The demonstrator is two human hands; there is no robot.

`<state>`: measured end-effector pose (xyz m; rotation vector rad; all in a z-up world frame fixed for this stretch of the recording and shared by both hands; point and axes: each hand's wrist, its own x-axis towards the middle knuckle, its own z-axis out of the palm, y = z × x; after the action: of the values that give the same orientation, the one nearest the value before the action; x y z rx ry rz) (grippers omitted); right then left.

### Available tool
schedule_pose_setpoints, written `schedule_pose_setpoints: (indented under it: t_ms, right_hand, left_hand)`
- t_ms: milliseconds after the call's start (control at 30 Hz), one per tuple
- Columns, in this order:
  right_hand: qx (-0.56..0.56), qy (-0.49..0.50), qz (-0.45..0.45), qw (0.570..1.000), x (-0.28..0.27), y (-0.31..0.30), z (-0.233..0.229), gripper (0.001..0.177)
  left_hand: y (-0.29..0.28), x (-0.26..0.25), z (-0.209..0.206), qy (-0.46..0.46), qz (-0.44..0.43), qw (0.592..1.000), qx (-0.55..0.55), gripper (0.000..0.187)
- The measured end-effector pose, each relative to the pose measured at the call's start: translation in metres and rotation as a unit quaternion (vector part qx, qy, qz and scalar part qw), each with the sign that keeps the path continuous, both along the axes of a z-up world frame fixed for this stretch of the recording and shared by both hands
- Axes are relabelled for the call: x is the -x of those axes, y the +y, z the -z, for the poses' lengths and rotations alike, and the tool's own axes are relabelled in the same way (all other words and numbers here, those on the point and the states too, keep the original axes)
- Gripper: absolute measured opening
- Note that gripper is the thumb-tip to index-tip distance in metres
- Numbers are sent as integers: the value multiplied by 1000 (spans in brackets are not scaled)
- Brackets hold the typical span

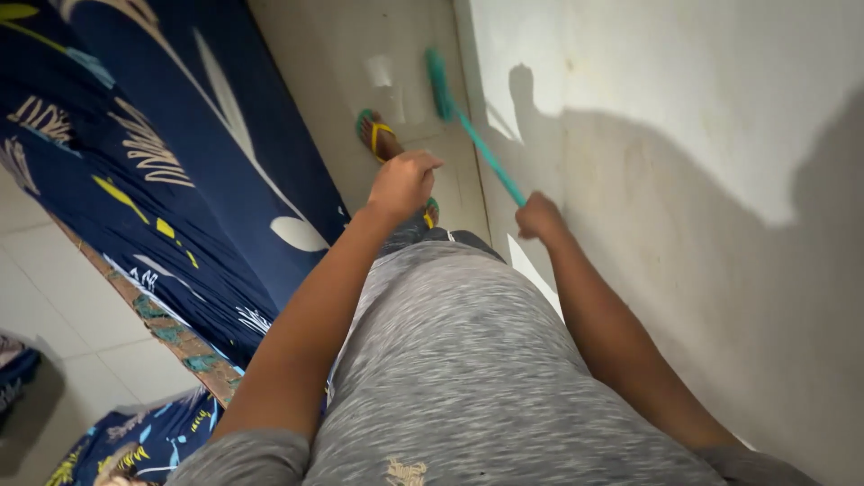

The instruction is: The person is using a small broom to sweep dust and debris from under a bed on a tiled floor.

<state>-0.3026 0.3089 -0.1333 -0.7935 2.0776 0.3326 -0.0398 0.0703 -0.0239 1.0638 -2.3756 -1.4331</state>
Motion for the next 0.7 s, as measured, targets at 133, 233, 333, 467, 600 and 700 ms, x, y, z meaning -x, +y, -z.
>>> schedule_pose_setpoints:
  t_ms: [133,233,333,467,600,700]
  right_hand:
    - [-44,-2,-72,996,-35,85,-10,63]
    - [-102,-64,140,983,-57,126,-18,33]
    - [-119,-87,137,980,-74,172,11,27]
    - [-138,-106,-110,979,-66,205,70,17]
    - [-100,-78,-379,917,-57,165,108,7]
    - [-65,-56,-437,895,-37,88,133,7]
  left_hand:
    - [39,8,-5,-2,37,999,-15,22]
    - [67,10,-5,7,57,998,-7,23]
    - [96,2,1,-9,76,997,-10,25]
    - [114,-7,8,-3,86,996,-12,24]
    - [114,-21,-4,-8,68,997,-19,24]
    - [104,-26,-8,-11,37,999,-18,23]
